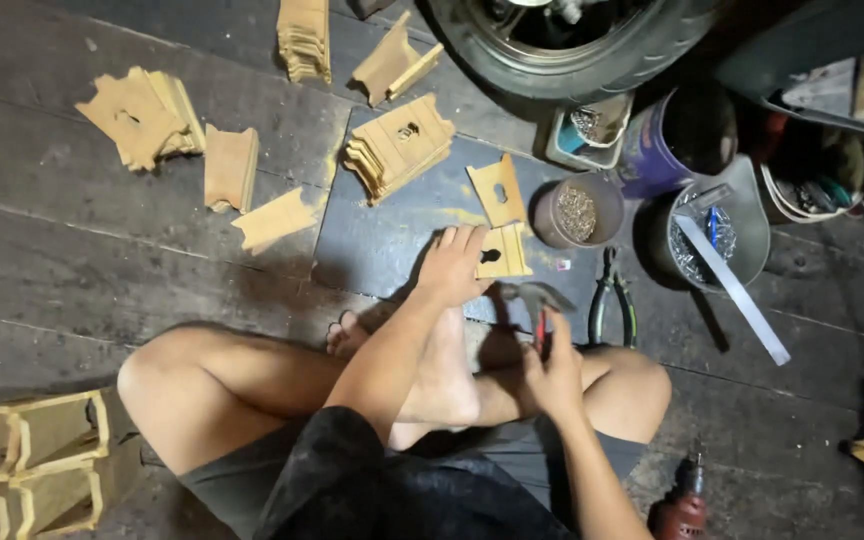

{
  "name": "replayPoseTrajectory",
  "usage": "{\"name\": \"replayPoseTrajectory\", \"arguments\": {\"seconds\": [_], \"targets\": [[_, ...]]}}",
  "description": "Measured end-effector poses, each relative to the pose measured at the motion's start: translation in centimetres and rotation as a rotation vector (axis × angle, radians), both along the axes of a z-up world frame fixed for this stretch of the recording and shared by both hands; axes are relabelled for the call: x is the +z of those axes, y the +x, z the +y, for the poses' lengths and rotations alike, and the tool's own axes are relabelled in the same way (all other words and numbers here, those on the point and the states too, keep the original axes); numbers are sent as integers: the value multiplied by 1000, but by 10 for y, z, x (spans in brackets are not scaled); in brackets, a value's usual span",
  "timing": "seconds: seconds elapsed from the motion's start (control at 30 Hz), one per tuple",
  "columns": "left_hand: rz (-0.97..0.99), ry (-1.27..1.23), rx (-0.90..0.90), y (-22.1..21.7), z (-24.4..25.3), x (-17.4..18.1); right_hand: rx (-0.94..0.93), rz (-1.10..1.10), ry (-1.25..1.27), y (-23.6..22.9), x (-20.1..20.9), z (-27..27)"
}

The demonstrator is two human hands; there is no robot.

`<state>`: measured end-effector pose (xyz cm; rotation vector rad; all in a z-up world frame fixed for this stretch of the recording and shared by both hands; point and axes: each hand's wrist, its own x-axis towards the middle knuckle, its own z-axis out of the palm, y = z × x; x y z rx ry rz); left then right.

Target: The person assembles small wooden birdhouse-like structures by hammering nails into pre-cut panels and using a cup to apply a substance to the joints while sitting on the floor.

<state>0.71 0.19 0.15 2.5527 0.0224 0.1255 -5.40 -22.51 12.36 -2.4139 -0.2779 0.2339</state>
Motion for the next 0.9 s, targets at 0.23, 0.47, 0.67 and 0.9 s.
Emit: {"name": "replayPoseTrajectory", "arguments": {"seconds": [0.23, 0.47, 0.67, 0.9], "targets": [[-139, -1006, 184, -45, -4, 61, -83, 281, -346, 38, -77, -70], [352, -2343, -577, -132, -7, 163, 228, -33, 72, -28, 91, -8], [405, -2182, -832, -131, 0, 188, 465, -315, 461, -53, 110, 13], [76, -1506, -874, -121, 24, 165, 422, -418, 432, -44, 91, 10]]}}
